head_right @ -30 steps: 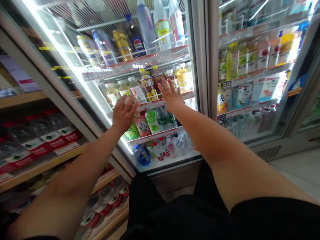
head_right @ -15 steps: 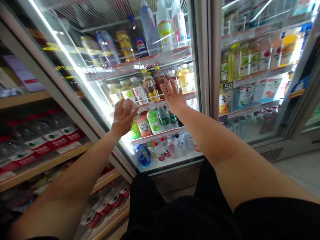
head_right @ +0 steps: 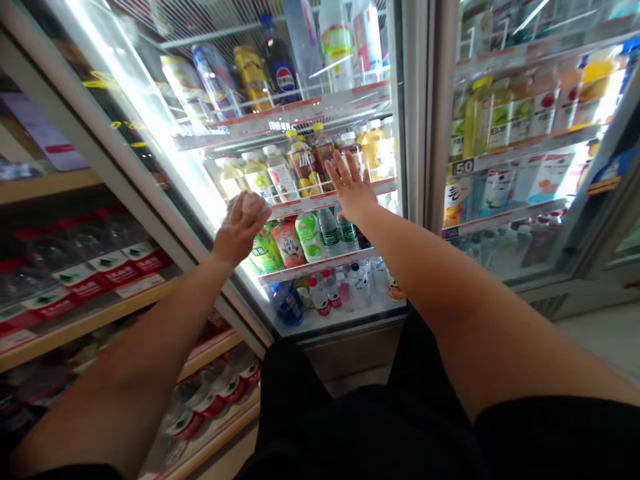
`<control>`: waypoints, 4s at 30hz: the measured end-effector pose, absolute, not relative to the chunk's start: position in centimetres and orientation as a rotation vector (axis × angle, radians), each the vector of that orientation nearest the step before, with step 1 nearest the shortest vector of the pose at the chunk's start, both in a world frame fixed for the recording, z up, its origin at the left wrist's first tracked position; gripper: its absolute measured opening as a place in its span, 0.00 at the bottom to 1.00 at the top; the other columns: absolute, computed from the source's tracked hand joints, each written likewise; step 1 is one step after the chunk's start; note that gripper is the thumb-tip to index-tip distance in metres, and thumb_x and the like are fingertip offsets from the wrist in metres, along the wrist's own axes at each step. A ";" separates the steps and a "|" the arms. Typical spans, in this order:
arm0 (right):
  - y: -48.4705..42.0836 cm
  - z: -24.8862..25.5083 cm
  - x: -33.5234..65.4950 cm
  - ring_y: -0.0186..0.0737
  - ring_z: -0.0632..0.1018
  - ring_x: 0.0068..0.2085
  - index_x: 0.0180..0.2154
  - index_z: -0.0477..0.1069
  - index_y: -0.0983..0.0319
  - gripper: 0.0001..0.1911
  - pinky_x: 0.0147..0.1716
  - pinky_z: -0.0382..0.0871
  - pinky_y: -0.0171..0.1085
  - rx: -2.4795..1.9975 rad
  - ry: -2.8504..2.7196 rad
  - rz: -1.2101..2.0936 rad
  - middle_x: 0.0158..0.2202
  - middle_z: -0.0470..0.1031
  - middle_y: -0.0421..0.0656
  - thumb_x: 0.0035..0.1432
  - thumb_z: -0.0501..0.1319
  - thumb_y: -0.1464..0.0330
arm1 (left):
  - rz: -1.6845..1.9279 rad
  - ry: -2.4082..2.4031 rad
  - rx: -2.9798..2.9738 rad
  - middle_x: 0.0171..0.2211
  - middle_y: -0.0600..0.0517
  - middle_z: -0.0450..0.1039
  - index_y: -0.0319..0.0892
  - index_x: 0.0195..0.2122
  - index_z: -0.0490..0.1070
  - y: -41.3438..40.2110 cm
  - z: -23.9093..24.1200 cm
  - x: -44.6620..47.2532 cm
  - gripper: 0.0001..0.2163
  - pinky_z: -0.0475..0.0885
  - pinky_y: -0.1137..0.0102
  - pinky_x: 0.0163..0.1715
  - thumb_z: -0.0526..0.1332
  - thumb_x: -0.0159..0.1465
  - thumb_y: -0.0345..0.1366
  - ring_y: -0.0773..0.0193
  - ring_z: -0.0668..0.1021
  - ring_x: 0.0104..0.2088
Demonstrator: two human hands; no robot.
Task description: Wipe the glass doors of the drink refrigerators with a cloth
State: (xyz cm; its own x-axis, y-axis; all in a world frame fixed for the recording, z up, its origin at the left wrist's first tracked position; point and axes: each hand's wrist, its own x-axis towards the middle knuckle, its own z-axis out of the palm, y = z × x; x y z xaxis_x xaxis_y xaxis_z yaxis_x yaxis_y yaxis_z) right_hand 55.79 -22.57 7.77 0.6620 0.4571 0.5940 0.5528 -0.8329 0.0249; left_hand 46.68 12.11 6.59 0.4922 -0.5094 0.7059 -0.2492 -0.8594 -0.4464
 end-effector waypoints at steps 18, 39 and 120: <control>-22.6 7.8 55.6 0.62 0.31 0.77 0.77 0.27 0.62 0.70 0.74 0.40 0.63 -2.712 -0.822 -0.888 0.79 0.22 0.47 0.50 0.75 0.71 | -1.354 0.620 -2.378 0.71 0.49 0.62 0.48 0.68 0.66 12.8 6.3 46.5 0.22 0.53 0.46 0.75 0.51 0.75 0.29 0.55 0.50 0.77; -22.6 7.9 55.2 0.61 0.31 0.78 0.77 0.28 0.61 0.69 0.75 0.40 0.64 -2.713 -0.810 -0.878 0.79 0.22 0.47 0.50 0.75 0.72 | -1.447 0.449 -2.487 0.73 0.49 0.60 0.45 0.69 0.67 12.8 2.7 45.9 0.24 0.46 0.48 0.76 0.50 0.73 0.29 0.51 0.43 0.77; -22.8 5.3 58.0 0.64 0.26 0.76 0.75 0.17 0.58 0.73 0.73 0.39 0.69 -2.658 -0.935 -0.930 0.78 0.17 0.45 0.52 0.74 0.70 | -1.583 0.559 -2.380 0.71 0.46 0.63 0.47 0.68 0.67 1.6 12.6 51.0 0.25 0.50 0.41 0.75 0.53 0.72 0.25 0.47 0.56 0.75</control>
